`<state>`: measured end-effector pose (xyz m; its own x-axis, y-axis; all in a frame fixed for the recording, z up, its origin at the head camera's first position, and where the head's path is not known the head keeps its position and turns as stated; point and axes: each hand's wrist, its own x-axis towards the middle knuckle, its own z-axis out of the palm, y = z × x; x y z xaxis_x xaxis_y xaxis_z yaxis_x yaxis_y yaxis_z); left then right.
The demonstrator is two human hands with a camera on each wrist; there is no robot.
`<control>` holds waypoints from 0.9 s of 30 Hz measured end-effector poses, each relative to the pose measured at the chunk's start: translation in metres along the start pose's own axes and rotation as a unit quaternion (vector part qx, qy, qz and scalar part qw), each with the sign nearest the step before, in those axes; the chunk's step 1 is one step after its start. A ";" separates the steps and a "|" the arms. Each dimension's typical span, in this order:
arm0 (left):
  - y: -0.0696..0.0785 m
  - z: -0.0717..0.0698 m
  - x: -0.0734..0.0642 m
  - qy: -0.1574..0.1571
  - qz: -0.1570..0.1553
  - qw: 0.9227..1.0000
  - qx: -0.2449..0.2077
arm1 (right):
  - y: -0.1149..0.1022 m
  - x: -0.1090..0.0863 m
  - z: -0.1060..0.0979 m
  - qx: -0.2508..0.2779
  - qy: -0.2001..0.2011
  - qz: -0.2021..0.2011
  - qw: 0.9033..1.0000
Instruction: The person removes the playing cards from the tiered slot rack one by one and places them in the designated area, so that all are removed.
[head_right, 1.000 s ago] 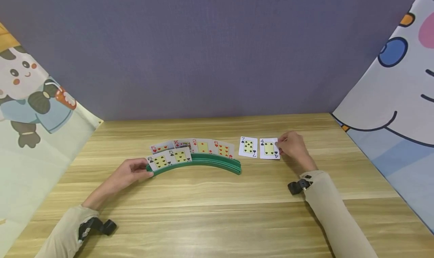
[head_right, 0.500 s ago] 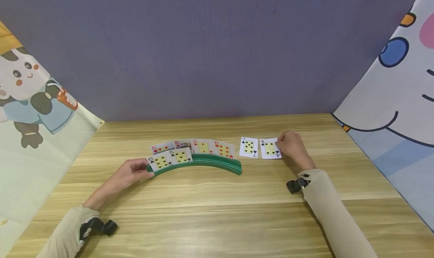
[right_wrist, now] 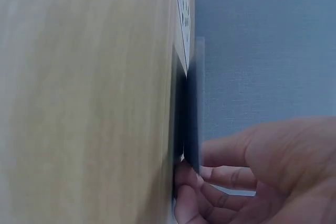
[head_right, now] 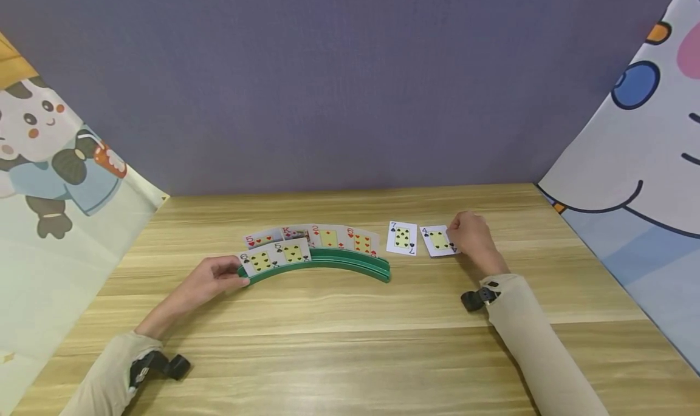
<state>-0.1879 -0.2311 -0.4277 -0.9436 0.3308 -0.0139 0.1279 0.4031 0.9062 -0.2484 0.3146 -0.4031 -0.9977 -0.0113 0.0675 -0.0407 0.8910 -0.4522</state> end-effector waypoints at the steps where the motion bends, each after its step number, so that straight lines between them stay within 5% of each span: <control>1: 0.000 0.000 0.000 0.000 -0.001 1.000 0.000 | -0.001 0.000 0.000 -0.001 0.000 0.002 1.000; 12: 0.002 -0.001 -0.001 0.002 -0.007 1.000 0.003 | -0.010 -0.004 -0.002 -0.013 -0.004 0.019 1.000; 27: 0.001 0.000 0.000 0.001 -0.007 1.000 0.001 | -0.047 -0.015 -0.013 0.018 0.003 -0.025 1.000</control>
<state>-0.1876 -0.2307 -0.4273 -0.9458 0.3238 -0.0256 0.1156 0.4090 0.9052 -0.2309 0.2794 -0.3712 -0.9940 -0.0522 0.0963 -0.0922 0.8726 -0.4797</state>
